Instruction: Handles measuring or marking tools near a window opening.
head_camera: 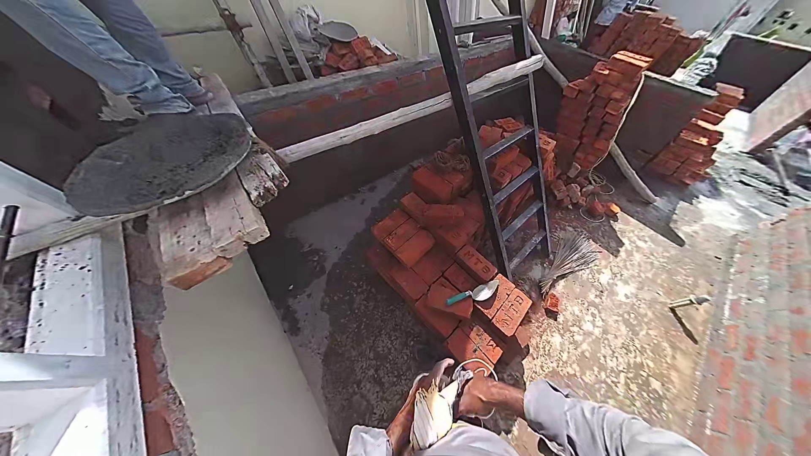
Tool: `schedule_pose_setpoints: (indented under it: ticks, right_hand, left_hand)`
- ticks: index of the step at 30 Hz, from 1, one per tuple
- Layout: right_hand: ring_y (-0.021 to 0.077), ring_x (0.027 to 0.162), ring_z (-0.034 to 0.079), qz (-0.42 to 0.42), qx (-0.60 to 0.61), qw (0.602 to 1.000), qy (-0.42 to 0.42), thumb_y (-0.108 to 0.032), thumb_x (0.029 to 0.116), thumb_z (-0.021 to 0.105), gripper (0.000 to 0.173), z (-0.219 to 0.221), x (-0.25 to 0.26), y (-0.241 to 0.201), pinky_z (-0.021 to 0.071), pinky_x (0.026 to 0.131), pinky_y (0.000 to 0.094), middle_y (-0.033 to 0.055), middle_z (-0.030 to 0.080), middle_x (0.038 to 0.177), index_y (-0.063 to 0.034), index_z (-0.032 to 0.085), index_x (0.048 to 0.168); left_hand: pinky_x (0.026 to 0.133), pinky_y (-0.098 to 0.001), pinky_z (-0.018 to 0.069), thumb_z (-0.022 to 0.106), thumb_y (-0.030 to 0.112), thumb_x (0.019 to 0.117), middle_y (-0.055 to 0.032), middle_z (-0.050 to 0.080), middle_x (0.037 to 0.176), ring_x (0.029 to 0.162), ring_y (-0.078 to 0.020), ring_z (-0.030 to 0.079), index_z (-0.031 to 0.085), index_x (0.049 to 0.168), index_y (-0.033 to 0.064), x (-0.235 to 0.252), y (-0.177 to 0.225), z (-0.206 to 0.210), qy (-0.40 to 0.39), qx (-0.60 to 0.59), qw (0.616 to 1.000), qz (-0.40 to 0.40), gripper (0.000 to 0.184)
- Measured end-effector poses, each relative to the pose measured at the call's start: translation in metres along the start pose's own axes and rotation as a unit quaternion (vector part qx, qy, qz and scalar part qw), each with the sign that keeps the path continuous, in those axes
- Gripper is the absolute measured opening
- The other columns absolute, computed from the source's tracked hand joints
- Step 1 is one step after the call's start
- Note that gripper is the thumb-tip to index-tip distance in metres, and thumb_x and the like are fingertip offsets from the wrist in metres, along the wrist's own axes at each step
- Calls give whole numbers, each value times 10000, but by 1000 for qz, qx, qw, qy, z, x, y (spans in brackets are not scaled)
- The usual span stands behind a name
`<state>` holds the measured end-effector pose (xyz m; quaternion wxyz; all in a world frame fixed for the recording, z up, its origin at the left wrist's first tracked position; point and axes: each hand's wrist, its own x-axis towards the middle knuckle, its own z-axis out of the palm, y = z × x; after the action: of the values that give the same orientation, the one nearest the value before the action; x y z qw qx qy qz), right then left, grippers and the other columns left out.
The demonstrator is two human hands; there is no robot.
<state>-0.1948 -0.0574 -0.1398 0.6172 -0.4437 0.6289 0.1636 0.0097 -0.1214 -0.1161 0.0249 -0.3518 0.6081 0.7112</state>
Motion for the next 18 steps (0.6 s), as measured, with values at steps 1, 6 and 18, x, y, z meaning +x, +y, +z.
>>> schedule_pose_setpoints:
  ticks: [1, 6, 18]
  right_hand:
    - [440, 1034, 637, -17, -3, 1000, 6, -324, 986, 663, 466, 2, 8, 4, 453, 928, 628, 330, 659, 1106, 132, 670, 1079]
    - [382, 1129, 640, -23, 34, 999, -18, -567, 896, 696, 649, -14, 10, 32, 455, 972, 640, 246, 683, 1192, 32, 704, 1144]
    - [428, 1011, 646, -59, -43, 997, -7, -385, 950, 702, 488, -18, 33, 7, 462, 894, 635, 299, 678, 1093, 86, 695, 1079]
  left_hand:
    - [1164, -274, 350, 365, 92, 1071, -247, 532, 1445, 1344, -175, 505, 430, 1450, -129, -1, 1, 1, -1, 10, 1000, -6, 443]
    - [1221, -305, 341, 411, 203, 1082, -249, 450, 1547, 1449, -220, 446, 318, 1534, -107, 27, -85, 1, -4, -15, 994, 110, 555]
    - [1098, -253, 375, 236, 51, 1111, -270, 478, 1459, 1274, -162, 514, 338, 1502, -113, -48, 151, -8, 26, -91, 989, -111, 435]
